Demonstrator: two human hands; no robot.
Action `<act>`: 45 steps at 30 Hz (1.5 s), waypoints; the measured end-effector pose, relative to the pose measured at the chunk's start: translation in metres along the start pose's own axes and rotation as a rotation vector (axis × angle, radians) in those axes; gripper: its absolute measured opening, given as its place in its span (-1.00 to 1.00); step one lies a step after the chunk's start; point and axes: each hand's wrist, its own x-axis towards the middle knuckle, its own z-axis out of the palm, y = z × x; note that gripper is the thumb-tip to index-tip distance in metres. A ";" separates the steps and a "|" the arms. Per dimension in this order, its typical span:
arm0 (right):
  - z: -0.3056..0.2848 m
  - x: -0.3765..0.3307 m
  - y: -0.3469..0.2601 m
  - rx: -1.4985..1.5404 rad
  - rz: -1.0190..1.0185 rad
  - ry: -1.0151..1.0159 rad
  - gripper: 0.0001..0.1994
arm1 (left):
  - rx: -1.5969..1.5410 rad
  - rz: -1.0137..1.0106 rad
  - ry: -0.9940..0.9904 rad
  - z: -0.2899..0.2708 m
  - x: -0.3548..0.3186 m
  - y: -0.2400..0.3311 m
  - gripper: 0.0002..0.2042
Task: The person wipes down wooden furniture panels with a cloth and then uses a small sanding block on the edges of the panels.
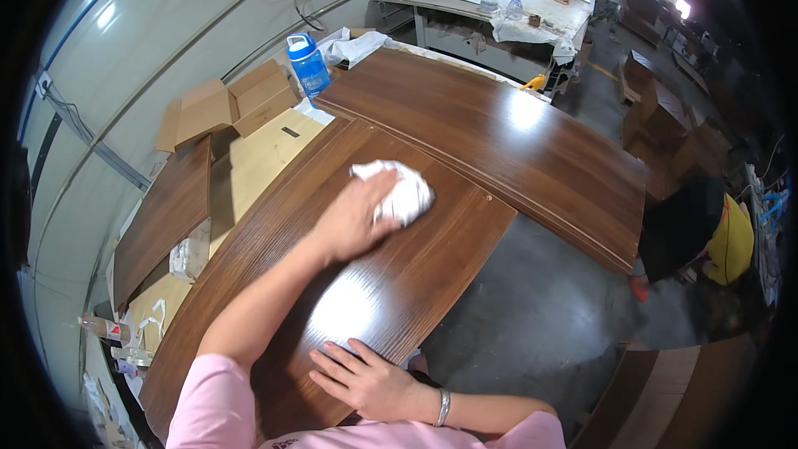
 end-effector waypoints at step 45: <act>0.047 0.035 -0.096 -0.232 -0.197 -0.090 -0.41 | 0.125 -0.597 0.152 -0.133 -0.419 0.180 -0.47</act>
